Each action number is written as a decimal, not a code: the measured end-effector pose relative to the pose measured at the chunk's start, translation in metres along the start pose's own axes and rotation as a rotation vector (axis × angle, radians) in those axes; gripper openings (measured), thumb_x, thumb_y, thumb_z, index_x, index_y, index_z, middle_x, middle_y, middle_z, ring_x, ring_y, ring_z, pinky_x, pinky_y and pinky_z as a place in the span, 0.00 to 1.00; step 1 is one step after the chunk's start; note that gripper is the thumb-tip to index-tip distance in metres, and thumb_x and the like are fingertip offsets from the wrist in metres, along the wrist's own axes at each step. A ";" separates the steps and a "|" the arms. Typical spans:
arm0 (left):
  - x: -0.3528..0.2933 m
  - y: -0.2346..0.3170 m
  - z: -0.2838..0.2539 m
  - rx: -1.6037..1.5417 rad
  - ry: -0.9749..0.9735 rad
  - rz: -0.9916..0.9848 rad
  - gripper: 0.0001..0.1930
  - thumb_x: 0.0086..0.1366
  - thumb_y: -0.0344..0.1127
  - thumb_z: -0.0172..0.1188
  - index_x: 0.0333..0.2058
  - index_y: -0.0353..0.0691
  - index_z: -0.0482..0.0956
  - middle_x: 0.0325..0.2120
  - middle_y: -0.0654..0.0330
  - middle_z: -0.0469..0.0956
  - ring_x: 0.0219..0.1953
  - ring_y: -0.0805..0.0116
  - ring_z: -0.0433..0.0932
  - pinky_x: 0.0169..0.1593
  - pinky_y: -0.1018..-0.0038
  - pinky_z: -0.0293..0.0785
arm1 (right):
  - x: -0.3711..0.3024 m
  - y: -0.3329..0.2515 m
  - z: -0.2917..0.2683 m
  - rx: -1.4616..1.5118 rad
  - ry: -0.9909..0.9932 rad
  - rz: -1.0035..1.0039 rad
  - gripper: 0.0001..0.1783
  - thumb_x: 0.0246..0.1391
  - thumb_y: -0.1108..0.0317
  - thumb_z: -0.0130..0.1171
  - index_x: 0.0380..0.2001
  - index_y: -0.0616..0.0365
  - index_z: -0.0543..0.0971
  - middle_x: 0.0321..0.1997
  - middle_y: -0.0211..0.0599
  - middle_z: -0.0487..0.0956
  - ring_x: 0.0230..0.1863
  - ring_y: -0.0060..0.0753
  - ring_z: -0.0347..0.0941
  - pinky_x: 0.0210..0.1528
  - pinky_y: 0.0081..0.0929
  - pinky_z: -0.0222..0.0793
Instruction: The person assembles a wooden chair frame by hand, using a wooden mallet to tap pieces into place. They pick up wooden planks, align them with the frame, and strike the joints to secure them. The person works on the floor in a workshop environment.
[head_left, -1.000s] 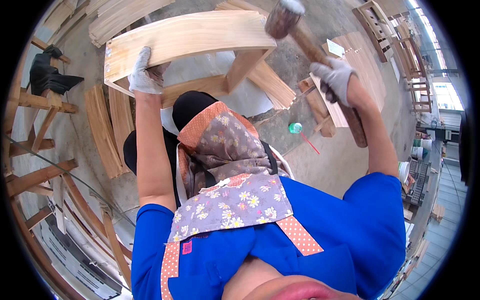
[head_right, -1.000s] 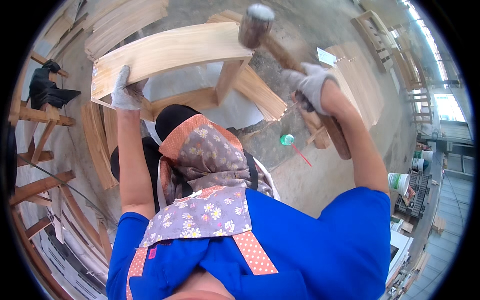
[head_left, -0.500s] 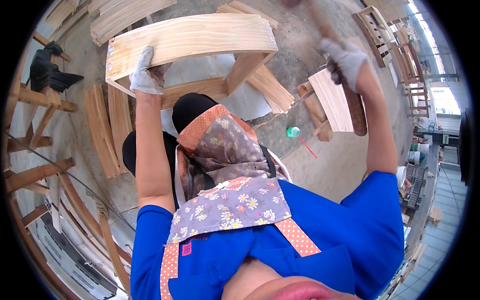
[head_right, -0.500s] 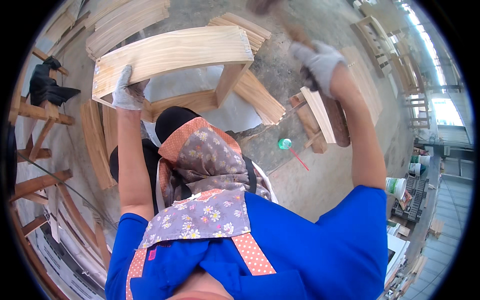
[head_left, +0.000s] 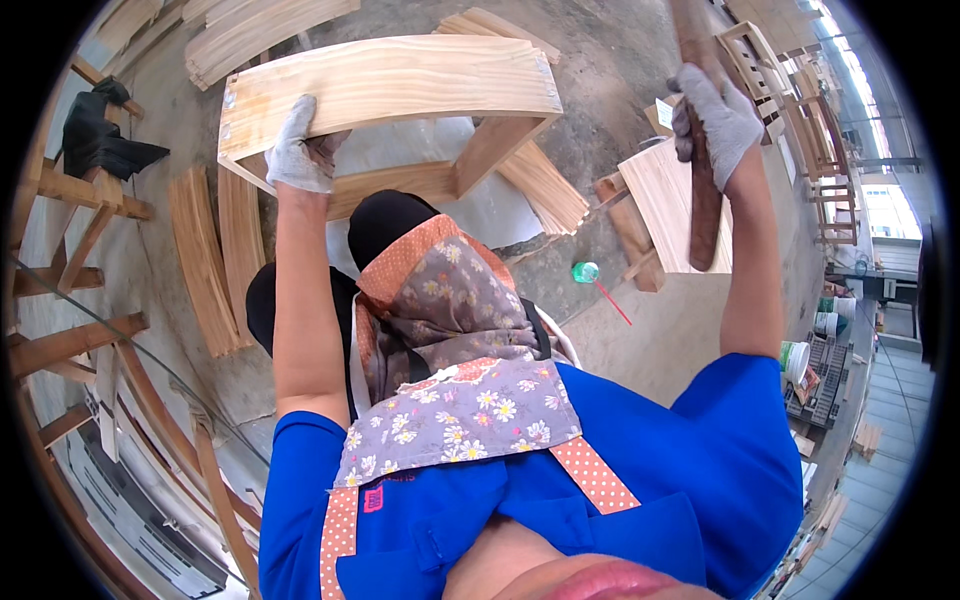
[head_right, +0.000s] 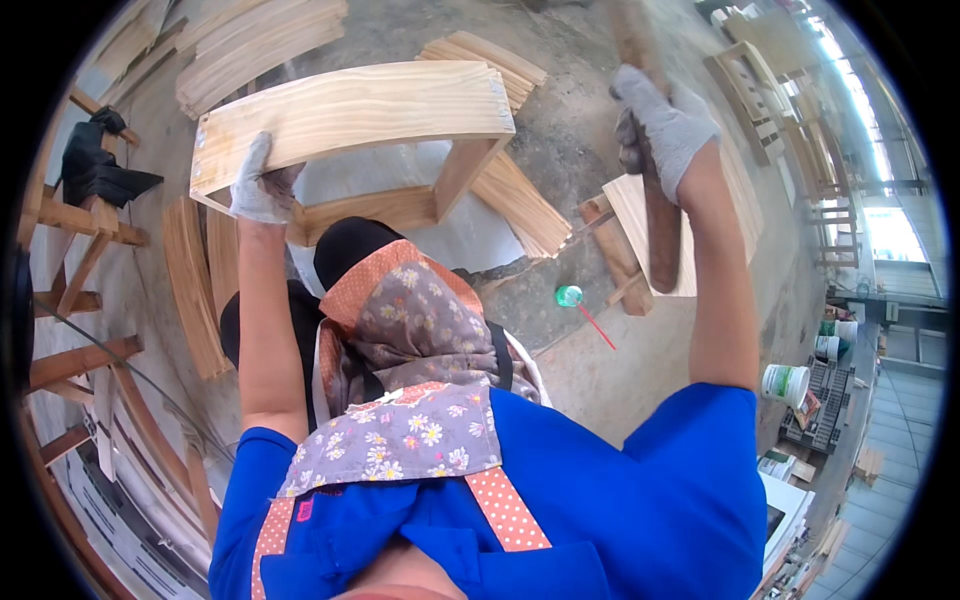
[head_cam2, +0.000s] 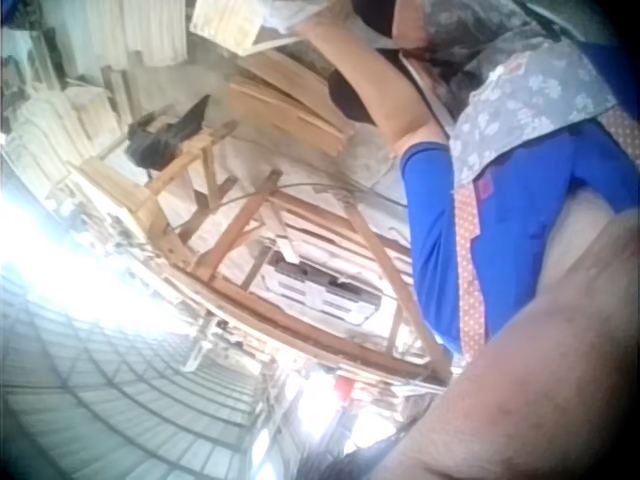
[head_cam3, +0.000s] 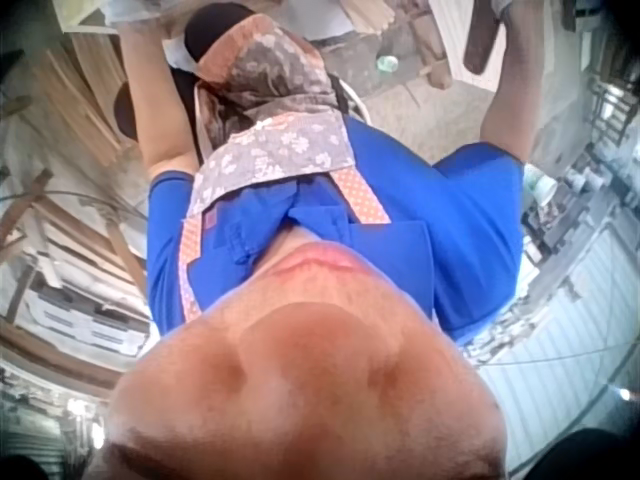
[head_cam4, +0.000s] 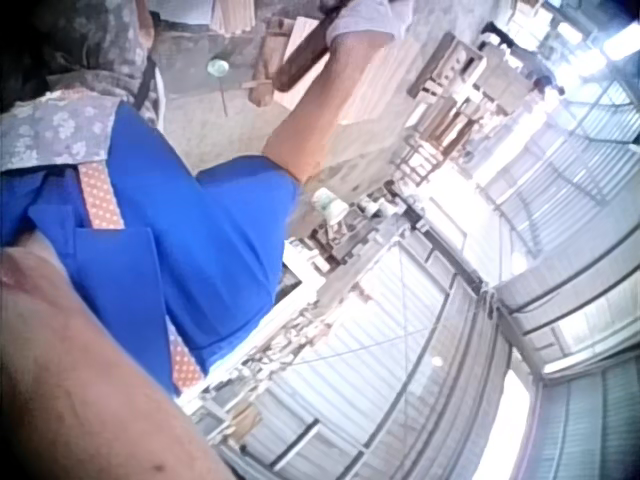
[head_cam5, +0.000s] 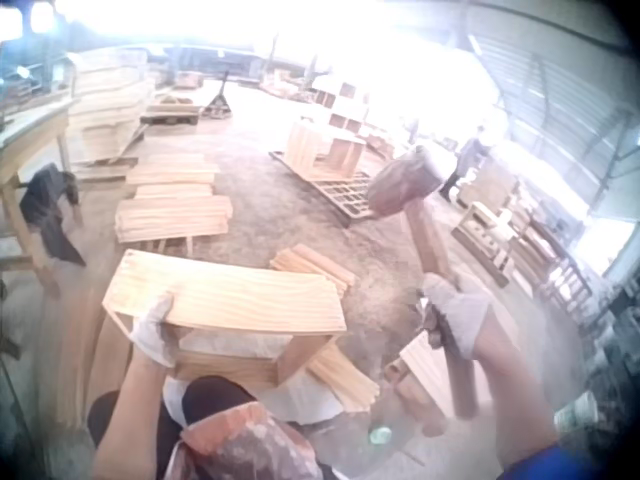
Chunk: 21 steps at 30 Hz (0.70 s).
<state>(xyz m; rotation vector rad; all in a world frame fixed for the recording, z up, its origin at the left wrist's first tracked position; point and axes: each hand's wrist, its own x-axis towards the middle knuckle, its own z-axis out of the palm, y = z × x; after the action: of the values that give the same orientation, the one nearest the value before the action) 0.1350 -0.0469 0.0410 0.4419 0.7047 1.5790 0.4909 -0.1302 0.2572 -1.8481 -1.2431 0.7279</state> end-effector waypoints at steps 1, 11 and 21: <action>-0.001 -0.001 -0.001 -0.013 0.005 -0.001 0.25 0.59 0.30 0.61 0.54 0.32 0.64 0.46 0.48 0.75 0.42 0.55 0.81 0.36 0.67 0.86 | -0.001 -0.002 0.006 0.103 0.036 -0.052 0.21 0.55 0.49 0.58 0.33 0.59 0.75 0.17 0.30 0.71 0.13 0.21 0.65 0.14 0.21 0.62; 0.000 -0.002 -0.001 -0.017 0.008 0.013 0.25 0.59 0.29 0.60 0.54 0.32 0.65 0.46 0.48 0.75 0.42 0.56 0.80 0.35 0.67 0.87 | 0.016 0.015 0.011 -0.174 -0.164 0.126 0.22 0.54 0.48 0.59 0.35 0.59 0.76 0.19 0.30 0.71 0.17 0.19 0.65 0.17 0.22 0.63; 0.004 -0.007 -0.004 -0.038 -0.015 0.019 0.25 0.58 0.28 0.61 0.53 0.32 0.65 0.46 0.47 0.75 0.43 0.54 0.80 0.35 0.65 0.87 | -0.004 0.040 0.007 -0.307 -0.281 0.262 0.21 0.55 0.51 0.59 0.35 0.61 0.74 0.17 0.30 0.70 0.17 0.22 0.68 0.17 0.23 0.65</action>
<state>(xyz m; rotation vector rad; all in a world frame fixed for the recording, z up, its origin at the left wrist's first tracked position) 0.1372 -0.0431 0.0333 0.4333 0.6600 1.6026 0.5034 -0.1412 0.2195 -2.2484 -1.3626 1.0123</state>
